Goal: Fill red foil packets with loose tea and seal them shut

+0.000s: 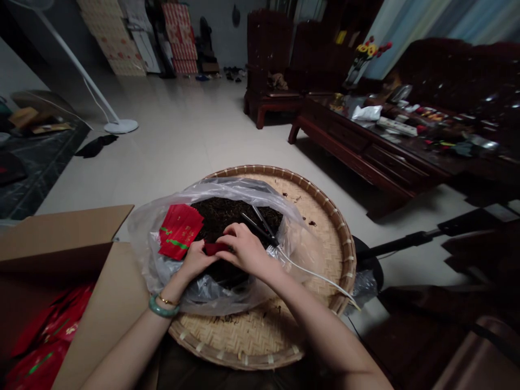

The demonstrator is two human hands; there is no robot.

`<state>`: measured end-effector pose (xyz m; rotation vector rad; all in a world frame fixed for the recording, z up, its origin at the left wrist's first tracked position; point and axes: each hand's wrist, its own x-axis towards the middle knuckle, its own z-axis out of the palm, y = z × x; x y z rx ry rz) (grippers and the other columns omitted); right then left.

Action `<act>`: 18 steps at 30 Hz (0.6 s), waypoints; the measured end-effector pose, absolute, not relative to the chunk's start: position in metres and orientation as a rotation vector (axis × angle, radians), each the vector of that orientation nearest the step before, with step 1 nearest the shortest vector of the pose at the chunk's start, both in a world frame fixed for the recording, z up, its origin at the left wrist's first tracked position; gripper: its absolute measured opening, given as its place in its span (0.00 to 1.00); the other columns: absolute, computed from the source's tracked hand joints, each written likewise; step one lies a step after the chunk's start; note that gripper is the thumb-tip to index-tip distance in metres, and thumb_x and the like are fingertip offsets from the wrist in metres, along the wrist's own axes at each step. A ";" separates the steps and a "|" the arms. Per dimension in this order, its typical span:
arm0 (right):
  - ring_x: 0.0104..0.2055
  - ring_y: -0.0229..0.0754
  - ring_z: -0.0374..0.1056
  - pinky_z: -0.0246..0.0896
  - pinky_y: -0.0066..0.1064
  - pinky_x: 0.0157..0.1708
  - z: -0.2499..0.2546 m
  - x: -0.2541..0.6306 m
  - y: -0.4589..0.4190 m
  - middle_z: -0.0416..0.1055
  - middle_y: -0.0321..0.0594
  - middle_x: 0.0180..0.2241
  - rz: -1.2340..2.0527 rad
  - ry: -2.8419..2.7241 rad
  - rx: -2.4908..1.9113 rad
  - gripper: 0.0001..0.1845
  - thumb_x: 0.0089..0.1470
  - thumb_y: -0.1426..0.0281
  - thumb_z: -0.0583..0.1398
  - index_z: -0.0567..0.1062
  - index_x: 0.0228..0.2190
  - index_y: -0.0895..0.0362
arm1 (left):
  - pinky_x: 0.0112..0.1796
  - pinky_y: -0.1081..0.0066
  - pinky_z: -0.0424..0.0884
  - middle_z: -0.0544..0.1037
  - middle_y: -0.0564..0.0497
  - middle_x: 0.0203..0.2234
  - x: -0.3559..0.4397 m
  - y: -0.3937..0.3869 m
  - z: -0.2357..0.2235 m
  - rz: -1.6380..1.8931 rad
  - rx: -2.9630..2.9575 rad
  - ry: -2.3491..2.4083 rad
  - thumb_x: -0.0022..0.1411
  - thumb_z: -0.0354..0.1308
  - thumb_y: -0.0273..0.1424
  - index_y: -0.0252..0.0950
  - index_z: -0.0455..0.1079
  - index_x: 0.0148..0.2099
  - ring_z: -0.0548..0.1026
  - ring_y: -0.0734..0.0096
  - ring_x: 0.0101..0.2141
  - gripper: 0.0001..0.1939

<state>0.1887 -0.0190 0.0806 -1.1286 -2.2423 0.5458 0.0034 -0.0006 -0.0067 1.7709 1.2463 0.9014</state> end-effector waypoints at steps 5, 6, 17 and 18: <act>0.31 0.36 0.67 0.61 0.27 0.33 0.065 0.189 0.000 0.73 0.36 0.27 0.763 -1.895 -1.213 0.02 0.50 0.74 0.61 0.75 0.27 0.58 | 0.32 0.71 0.70 0.78 0.52 0.27 0.004 -0.002 0.001 0.752 1.662 1.154 0.42 0.67 0.37 0.31 0.73 0.37 0.73 0.68 0.27 0.20; 0.30 0.36 0.67 0.61 0.27 0.32 0.063 0.190 0.004 0.73 0.36 0.27 0.802 -1.817 -1.245 0.02 0.49 0.74 0.61 0.75 0.26 0.58 | 0.33 0.70 0.70 0.78 0.51 0.28 0.004 -0.001 0.003 0.737 1.633 1.121 0.42 0.67 0.36 0.31 0.73 0.37 0.74 0.67 0.29 0.20; 0.23 0.32 0.59 0.51 0.23 0.24 0.054 0.184 0.013 0.67 0.31 0.21 1.022 -1.802 -1.381 0.13 0.42 0.62 0.65 0.76 0.26 0.60 | 0.33 0.67 0.72 0.79 0.50 0.28 0.005 -0.002 0.008 0.639 1.429 0.993 0.43 0.66 0.35 0.31 0.72 0.36 0.76 0.65 0.29 0.17; 0.22 0.31 0.57 0.49 0.23 0.22 0.052 0.183 0.014 0.65 0.30 0.19 1.062 -1.767 -1.393 0.12 0.42 0.62 0.64 0.75 0.23 0.60 | 0.34 0.66 0.72 0.79 0.50 0.29 0.005 -0.002 0.008 0.631 1.421 0.988 0.43 0.66 0.34 0.31 0.72 0.36 0.76 0.65 0.30 0.17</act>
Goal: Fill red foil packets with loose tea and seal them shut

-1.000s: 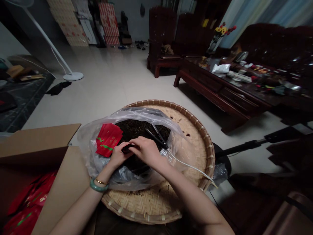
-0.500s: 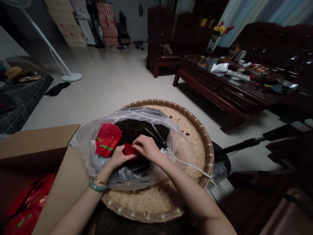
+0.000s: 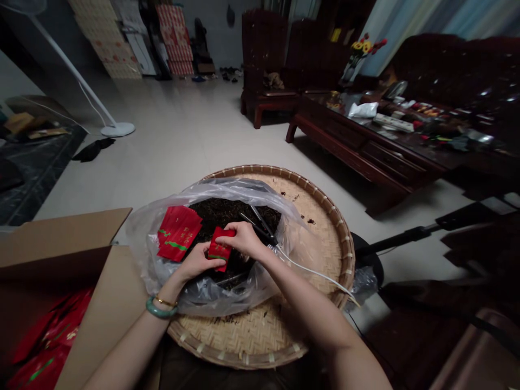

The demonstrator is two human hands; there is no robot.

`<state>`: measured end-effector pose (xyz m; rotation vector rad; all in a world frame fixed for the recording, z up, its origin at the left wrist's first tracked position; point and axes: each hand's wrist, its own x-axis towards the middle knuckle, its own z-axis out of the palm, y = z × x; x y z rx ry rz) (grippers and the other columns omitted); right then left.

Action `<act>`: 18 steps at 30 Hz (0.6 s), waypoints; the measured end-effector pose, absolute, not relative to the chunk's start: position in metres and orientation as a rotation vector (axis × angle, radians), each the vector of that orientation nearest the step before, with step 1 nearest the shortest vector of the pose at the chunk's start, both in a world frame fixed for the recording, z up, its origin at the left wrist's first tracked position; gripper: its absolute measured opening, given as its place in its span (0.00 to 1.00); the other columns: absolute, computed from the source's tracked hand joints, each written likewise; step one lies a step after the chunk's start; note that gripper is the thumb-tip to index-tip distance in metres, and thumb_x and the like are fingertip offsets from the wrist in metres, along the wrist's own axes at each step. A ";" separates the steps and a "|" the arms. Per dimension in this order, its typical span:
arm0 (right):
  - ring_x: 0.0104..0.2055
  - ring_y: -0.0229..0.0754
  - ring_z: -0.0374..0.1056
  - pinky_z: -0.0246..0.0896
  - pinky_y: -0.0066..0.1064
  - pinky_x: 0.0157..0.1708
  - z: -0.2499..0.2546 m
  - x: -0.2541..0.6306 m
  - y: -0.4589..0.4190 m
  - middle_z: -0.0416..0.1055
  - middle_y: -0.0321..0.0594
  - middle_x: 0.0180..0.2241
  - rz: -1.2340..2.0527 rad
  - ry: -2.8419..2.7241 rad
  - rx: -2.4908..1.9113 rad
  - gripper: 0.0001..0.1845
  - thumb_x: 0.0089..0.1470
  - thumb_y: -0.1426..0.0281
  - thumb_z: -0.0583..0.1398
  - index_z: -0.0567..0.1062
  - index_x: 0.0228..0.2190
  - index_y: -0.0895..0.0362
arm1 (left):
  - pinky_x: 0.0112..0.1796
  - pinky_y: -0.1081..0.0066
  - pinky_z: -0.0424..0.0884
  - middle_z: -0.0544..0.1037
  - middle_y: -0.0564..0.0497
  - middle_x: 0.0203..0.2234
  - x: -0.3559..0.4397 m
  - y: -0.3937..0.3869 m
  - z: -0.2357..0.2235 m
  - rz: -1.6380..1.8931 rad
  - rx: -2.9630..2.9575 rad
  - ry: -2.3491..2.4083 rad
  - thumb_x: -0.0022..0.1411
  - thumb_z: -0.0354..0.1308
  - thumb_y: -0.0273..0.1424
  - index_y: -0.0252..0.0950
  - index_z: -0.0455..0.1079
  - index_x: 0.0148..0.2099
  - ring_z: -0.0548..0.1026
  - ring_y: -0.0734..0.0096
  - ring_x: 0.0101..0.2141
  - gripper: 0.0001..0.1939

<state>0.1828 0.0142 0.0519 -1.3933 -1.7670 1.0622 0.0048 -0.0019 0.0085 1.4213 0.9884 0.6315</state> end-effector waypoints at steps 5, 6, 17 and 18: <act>0.20 0.30 0.55 0.47 0.22 0.19 0.044 0.182 0.018 0.64 0.30 0.17 1.162 -1.618 -1.384 0.13 0.40 0.62 0.65 0.73 0.20 0.60 | 0.38 0.65 0.71 0.80 0.47 0.33 0.006 -0.001 0.011 0.671 1.416 0.991 0.43 0.67 0.34 0.31 0.72 0.40 0.76 0.63 0.33 0.21; 0.20 0.30 0.54 0.47 0.22 0.19 0.043 0.182 0.018 0.63 0.29 0.17 1.183 -1.603 -1.381 0.13 0.40 0.62 0.65 0.73 0.20 0.60 | 0.39 0.65 0.71 0.79 0.47 0.34 0.006 -0.001 0.010 0.687 1.413 0.994 0.45 0.66 0.36 0.31 0.72 0.41 0.76 0.63 0.34 0.21; 0.23 0.31 0.61 0.58 0.22 0.21 0.036 0.183 0.016 0.67 0.33 0.27 1.237 -1.410 -1.253 0.20 0.39 0.62 0.65 0.70 0.35 0.58 | 0.38 0.64 0.73 0.80 0.45 0.37 0.006 0.002 0.008 0.790 1.240 1.027 0.47 0.64 0.41 0.31 0.70 0.44 0.78 0.61 0.35 0.25; 0.23 0.31 0.62 0.59 0.23 0.21 0.036 0.184 0.016 0.67 0.33 0.29 1.220 -1.369 -1.232 0.22 0.39 0.62 0.65 0.68 0.37 0.57 | 0.38 0.63 0.74 0.80 0.44 0.38 0.006 0.003 0.008 0.829 1.209 1.041 0.46 0.64 0.42 0.30 0.70 0.45 0.78 0.61 0.36 0.27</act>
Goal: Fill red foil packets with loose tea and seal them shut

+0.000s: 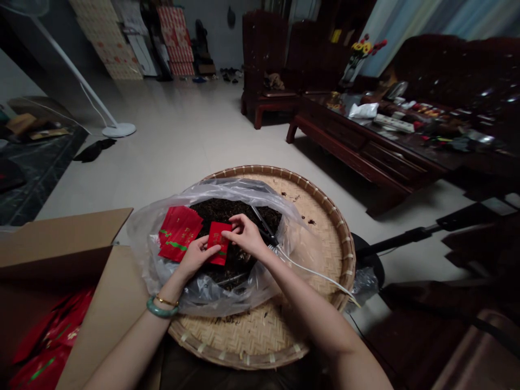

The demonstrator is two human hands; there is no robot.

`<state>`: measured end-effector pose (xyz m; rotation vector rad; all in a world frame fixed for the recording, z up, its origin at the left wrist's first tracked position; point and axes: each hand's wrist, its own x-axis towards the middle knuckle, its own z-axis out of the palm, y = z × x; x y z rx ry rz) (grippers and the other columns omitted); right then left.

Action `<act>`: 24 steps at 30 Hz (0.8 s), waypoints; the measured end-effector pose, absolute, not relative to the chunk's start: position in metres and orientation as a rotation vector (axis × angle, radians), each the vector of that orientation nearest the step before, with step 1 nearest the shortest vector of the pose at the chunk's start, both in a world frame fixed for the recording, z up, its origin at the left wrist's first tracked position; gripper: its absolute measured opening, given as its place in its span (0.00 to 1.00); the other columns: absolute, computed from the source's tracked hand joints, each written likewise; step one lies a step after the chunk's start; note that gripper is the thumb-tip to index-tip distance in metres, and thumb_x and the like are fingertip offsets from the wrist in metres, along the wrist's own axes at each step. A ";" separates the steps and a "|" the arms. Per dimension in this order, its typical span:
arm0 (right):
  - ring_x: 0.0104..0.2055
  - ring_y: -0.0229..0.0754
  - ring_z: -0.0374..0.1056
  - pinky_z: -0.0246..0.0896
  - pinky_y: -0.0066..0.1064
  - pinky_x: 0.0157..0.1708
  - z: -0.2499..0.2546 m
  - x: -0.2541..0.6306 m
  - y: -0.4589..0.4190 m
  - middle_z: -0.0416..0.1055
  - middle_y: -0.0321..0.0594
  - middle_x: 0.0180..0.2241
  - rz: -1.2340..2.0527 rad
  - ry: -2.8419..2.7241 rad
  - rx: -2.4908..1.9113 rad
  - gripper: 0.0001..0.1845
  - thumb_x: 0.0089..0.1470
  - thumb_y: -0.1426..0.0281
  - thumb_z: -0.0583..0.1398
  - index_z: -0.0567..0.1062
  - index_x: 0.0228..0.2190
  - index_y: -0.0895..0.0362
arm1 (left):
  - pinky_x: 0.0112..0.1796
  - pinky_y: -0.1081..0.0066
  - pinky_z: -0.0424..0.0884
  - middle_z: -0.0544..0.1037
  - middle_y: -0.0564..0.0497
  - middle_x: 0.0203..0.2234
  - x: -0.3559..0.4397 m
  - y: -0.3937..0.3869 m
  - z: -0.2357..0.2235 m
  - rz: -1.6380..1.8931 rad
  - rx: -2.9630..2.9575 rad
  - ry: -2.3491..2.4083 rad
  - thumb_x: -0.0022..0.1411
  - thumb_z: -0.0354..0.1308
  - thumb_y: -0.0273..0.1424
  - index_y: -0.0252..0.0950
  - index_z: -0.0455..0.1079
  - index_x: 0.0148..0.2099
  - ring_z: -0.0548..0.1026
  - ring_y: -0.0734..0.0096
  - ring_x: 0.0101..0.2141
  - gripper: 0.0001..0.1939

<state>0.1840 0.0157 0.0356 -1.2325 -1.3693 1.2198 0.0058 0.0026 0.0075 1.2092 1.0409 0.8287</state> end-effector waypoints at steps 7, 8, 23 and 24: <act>0.28 0.35 0.66 0.62 0.27 0.29 0.034 0.178 0.007 0.71 0.36 0.27 1.036 -1.539 -1.226 0.13 0.43 0.63 0.65 0.72 0.27 0.58 | 0.42 0.61 0.73 0.78 0.41 0.41 0.005 0.005 0.000 0.970 1.257 1.117 0.44 0.65 0.43 0.29 0.69 0.46 0.77 0.58 0.40 0.29; 0.28 0.36 0.66 0.62 0.27 0.29 0.033 0.177 0.006 0.71 0.37 0.26 1.001 -1.572 -1.244 0.11 0.44 0.63 0.64 0.73 0.26 0.59 | 0.42 0.60 0.72 0.78 0.41 0.41 0.005 0.005 -0.001 0.977 1.281 1.144 0.44 0.65 0.42 0.29 0.69 0.45 0.77 0.57 0.40 0.28; 0.26 0.35 0.63 0.59 0.26 0.27 0.036 0.173 0.004 0.70 0.35 0.25 1.125 -1.447 -1.161 0.10 0.43 0.64 0.64 0.72 0.25 0.58 | 0.38 0.64 0.72 0.80 0.44 0.37 0.003 0.001 0.005 0.863 1.386 1.108 0.47 0.63 0.42 0.29 0.72 0.43 0.77 0.59 0.36 0.25; 0.24 0.34 0.63 0.59 0.26 0.26 0.036 0.174 0.005 0.69 0.34 0.24 1.200 -1.393 -1.147 0.11 0.42 0.64 0.64 0.71 0.25 0.58 | 0.38 0.64 0.72 0.80 0.44 0.36 0.003 0.001 0.005 0.841 1.398 1.104 0.47 0.63 0.42 0.29 0.72 0.42 0.77 0.59 0.35 0.24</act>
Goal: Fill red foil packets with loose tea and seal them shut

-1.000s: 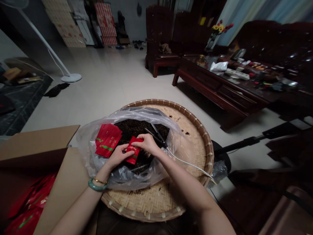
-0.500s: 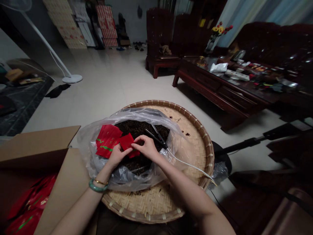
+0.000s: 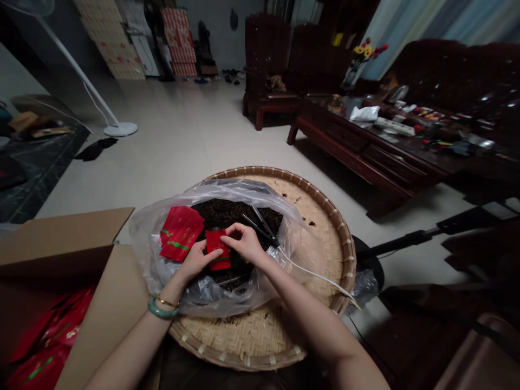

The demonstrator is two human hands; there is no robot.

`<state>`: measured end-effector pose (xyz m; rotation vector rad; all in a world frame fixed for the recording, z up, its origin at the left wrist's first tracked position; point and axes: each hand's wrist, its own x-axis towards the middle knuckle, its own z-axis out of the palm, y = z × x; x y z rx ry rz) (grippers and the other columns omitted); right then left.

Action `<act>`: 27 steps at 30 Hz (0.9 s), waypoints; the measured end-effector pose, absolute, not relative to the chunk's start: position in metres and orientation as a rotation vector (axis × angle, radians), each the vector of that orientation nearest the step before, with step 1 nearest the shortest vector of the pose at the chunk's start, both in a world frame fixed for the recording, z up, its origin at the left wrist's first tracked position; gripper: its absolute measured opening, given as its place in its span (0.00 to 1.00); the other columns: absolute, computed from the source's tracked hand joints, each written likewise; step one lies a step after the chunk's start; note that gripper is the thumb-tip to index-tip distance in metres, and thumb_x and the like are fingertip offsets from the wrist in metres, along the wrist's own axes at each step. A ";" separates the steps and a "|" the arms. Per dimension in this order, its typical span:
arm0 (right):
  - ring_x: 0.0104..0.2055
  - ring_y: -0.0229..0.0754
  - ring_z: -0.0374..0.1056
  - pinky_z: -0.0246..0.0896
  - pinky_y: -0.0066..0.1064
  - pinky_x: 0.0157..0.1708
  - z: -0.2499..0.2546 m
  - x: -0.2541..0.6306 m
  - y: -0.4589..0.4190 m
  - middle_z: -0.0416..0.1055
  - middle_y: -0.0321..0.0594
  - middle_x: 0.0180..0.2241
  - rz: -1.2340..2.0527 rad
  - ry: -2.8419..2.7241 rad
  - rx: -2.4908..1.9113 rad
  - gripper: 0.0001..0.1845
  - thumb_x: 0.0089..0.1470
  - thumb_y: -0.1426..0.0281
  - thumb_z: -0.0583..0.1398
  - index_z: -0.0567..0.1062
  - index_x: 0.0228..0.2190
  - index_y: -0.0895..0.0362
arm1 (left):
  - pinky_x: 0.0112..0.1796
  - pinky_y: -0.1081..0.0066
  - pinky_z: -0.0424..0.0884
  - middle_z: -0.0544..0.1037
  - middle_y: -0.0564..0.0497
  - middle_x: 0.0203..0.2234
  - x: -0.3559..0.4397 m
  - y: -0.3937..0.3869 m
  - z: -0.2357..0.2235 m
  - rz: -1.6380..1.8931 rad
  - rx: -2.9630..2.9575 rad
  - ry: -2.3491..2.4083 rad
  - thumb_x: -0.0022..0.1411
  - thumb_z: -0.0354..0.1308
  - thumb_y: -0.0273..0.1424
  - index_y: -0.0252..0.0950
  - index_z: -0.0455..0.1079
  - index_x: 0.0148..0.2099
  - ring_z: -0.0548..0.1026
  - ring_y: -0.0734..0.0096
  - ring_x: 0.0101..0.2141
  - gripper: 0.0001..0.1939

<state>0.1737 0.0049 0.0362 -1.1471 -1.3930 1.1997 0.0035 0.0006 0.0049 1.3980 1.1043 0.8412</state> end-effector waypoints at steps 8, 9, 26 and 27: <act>0.21 0.32 0.62 0.57 0.24 0.23 0.031 0.175 0.008 0.68 0.31 0.20 1.356 -1.249 -1.176 0.17 0.35 0.64 0.68 0.70 0.27 0.58 | 0.29 0.75 0.68 0.77 0.51 0.25 0.003 0.004 0.003 1.021 1.249 1.097 0.51 0.60 0.44 0.31 0.72 0.33 0.73 0.72 0.26 0.19; 0.20 0.32 0.62 0.57 0.24 0.23 0.031 0.175 0.008 0.68 0.29 0.19 1.378 -1.237 -1.180 0.19 0.34 0.64 0.68 0.71 0.29 0.58 | 0.28 0.75 0.67 0.76 0.52 0.23 0.003 0.005 0.003 1.014 1.249 1.105 0.51 0.60 0.43 0.31 0.72 0.32 0.72 0.73 0.25 0.18; 0.14 0.30 0.59 0.52 0.21 0.14 0.034 0.177 0.006 0.67 0.30 0.14 1.638 -1.226 -1.375 0.19 0.31 0.59 0.69 0.72 0.22 0.61 | 0.22 0.78 0.61 0.70 0.57 0.16 0.004 0.003 0.010 0.943 1.281 1.112 0.46 0.63 0.42 0.32 0.68 0.24 0.66 0.79 0.19 0.16; 0.15 0.30 0.60 0.53 0.21 0.15 0.033 0.177 0.006 0.67 0.30 0.14 1.630 -1.212 -1.367 0.19 0.30 0.60 0.69 0.72 0.21 0.61 | 0.23 0.78 0.63 0.72 0.56 0.17 0.004 0.003 0.010 0.942 1.239 1.102 0.46 0.63 0.42 0.32 0.69 0.26 0.67 0.78 0.20 0.17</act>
